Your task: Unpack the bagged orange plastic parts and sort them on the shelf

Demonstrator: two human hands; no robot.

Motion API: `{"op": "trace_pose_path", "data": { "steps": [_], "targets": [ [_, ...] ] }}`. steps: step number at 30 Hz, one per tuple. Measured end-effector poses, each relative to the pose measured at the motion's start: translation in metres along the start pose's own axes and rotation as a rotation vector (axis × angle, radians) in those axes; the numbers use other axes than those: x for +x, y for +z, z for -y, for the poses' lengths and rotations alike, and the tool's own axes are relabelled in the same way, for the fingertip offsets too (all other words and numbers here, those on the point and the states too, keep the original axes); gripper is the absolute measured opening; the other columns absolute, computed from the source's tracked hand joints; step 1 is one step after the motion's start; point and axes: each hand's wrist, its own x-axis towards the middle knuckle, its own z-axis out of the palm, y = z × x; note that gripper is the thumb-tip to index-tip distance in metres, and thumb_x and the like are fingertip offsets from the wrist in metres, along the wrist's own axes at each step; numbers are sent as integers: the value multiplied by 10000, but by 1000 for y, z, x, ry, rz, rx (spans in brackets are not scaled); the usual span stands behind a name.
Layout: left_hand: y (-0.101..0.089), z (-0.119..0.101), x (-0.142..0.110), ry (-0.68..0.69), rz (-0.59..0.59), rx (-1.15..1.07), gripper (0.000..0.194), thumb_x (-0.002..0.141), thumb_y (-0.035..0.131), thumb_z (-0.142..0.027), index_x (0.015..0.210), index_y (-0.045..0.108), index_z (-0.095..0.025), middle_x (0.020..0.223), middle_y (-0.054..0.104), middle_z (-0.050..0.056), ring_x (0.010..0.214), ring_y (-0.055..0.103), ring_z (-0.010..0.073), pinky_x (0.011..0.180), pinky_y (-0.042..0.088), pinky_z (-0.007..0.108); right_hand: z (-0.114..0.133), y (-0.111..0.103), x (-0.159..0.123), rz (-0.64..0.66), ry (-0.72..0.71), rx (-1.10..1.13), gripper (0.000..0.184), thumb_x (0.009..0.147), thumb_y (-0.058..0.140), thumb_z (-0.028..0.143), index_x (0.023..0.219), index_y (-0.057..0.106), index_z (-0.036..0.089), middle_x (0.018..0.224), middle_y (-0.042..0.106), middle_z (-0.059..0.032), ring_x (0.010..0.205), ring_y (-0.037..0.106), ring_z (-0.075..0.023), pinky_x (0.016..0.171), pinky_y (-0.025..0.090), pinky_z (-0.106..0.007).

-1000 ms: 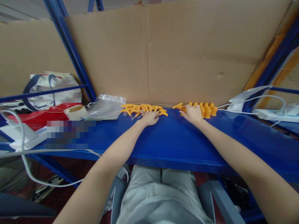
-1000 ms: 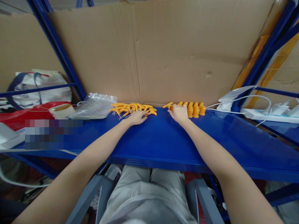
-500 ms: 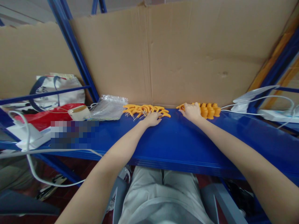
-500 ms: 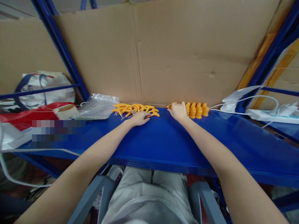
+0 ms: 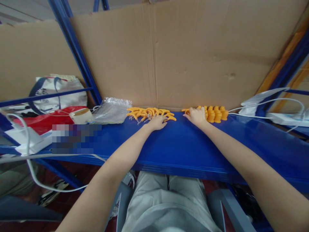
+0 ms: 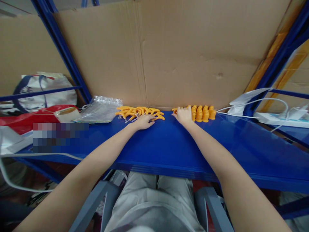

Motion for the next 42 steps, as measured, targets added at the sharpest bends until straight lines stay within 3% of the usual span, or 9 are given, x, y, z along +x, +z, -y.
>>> {"op": "trace_pose_path", "data": {
  "steps": [4, 13, 16, 19, 24, 34, 42],
  "targets": [
    [0, 0, 0, -7, 10, -6, 391, 945, 517, -254, 1298, 664, -175, 1299, 689, 118, 1191, 649, 269, 1041, 489, 383, 1, 4, -4, 21, -20, 29, 484, 965, 515, 479, 1220, 607, 78, 1190, 688, -240, 1066, 637, -361, 921, 316, -461],
    [-4, -3, -1, 12, 9, 17, 320, 936, 507, -228, 1170, 720, -184, 1223, 724, 101, 1145, 667, 267, 997, 511, 385, -11, 20, -5, 44, -23, 163, 412, 956, 543, 401, 1264, 594, 131, 1320, 624, -209, 1187, 569, -349, 898, 391, -439],
    [-6, -5, -1, 14, 4, 19, 266, 918, 527, -216, 1070, 744, -186, 1109, 752, 94, 1055, 691, 258, 944, 528, 369, -12, 23, -4, 53, 12, 210, 369, 950, 553, 386, 1246, 618, 176, 1318, 625, -188, 1201, 564, -345, 882, 423, -444],
    [-7, -8, -2, -12, 3, -8, 278, 910, 526, -203, 1092, 737, -208, 1021, 759, 69, 965, 705, 235, 894, 540, 345, -10, 21, -6, 76, 58, 221, 349, 955, 559, 392, 1230, 633, 189, 1320, 620, -174, 1200, 576, -331, 877, 434, -428],
    [-10, -15, -4, -15, 18, -50, 364, 903, 515, -187, 1213, 704, -210, 993, 764, 60, 900, 714, 225, 850, 551, 328, -9, 16, -7, 101, 74, 222, 329, 969, 552, 385, 1207, 650, 181, 1308, 622, -166, 1178, 599, -309, 871, 447, -396],
    [-6, -17, -1, 13, 7, -152, 339, 924, 504, -191, 1168, 739, -174, 951, 772, 65, 873, 724, 214, 868, 554, 327, -11, 21, -6, 93, 95, 317, 318, 946, 591, 357, 1200, 650, 175, 1242, 655, -149, 1115, 646, -273, 850, 508, -358],
    [1, -9, 3, 118, -117, -103, 365, 898, 457, -68, 1085, 756, -162, 1146, 723, 109, 1142, 650, 239, 1048, 492, 390, -11, 19, -8, 78, 37, 244, 311, 975, 519, 302, 1222, 649, 167, 1263, 659, -175, 1185, 596, -309, 907, 469, -412]
  ]
}}
